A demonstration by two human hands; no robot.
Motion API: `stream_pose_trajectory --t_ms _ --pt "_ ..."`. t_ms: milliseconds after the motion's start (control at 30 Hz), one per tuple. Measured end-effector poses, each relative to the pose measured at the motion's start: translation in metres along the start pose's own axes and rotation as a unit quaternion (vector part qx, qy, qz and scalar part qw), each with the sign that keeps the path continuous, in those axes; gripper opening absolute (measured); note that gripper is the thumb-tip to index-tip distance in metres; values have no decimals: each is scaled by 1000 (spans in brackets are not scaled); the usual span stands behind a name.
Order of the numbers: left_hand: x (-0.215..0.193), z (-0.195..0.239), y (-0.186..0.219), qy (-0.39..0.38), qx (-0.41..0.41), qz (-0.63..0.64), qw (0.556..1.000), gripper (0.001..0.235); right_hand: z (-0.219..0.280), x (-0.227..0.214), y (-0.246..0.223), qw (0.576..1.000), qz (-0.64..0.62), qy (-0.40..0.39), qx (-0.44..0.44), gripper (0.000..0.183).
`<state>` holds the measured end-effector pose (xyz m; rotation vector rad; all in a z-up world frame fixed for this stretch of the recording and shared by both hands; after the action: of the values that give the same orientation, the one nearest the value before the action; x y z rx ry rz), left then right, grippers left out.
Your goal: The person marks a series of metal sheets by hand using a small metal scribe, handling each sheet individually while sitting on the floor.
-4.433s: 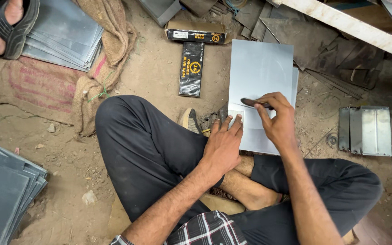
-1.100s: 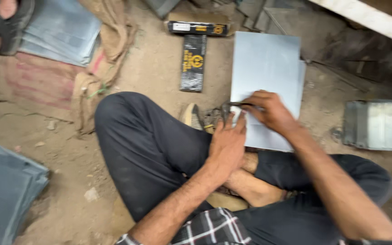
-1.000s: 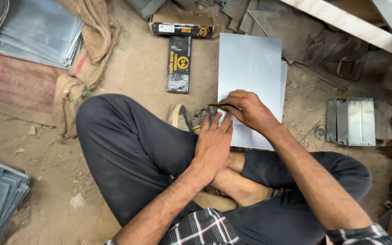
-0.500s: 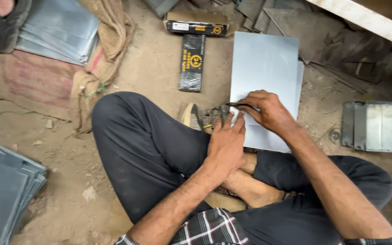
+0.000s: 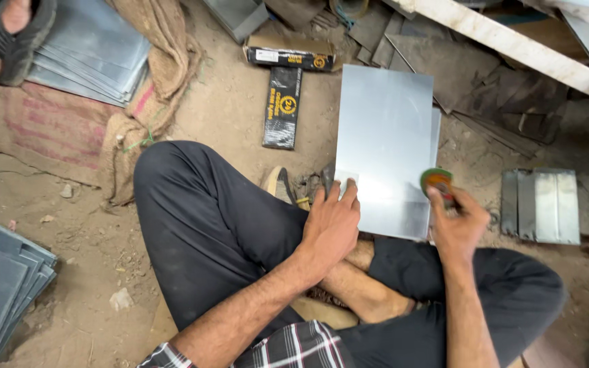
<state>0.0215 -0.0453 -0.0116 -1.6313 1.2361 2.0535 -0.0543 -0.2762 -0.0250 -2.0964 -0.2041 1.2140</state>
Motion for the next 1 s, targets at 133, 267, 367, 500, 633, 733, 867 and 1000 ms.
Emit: stream_pose_trajectory --t_ms 133,267,367,500,633,733,867,1000 --pt "-2 -3 -5 6 -4 35 999 46 -2 -12 9 997 16 70 27 33" --pt "-20 -11 -32 167 -79 279 942 60 -19 -4 6 996 -6 18 91 53" --pt "-4 -24 -50 180 -199 467 843 69 -20 -6 -2 991 -94 8 95 49" --pt "28 -25 -57 80 -285 553 779 62 -18 -8 -9 982 -132 2 132 43" --pt "47 -27 -65 68 -324 623 708 55 -20 -9 -6 982 -150 5 112 41" --pt "56 -28 -74 81 -331 625 702 51 -21 -7 -5 984 -153 1 94 40" --pt "63 -27 -77 115 -301 649 689 46 -21 -5 -5 983 -154 -5 96 41" --pt "55 -26 -79 147 -303 636 694 41 -21 -5 -7 984 -143 -10 109 41"
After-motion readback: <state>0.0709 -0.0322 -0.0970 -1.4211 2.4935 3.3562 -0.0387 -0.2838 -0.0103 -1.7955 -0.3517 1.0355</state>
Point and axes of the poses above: each hand's wrist, its own z-axis away from the middle knuckle, its own x-axis out of the palm, y = z × x, the point moved 5 cm from there along -z, towards the middle knuckle, and after that the axes turned 10 degrees about z, right-handed, at the moved point
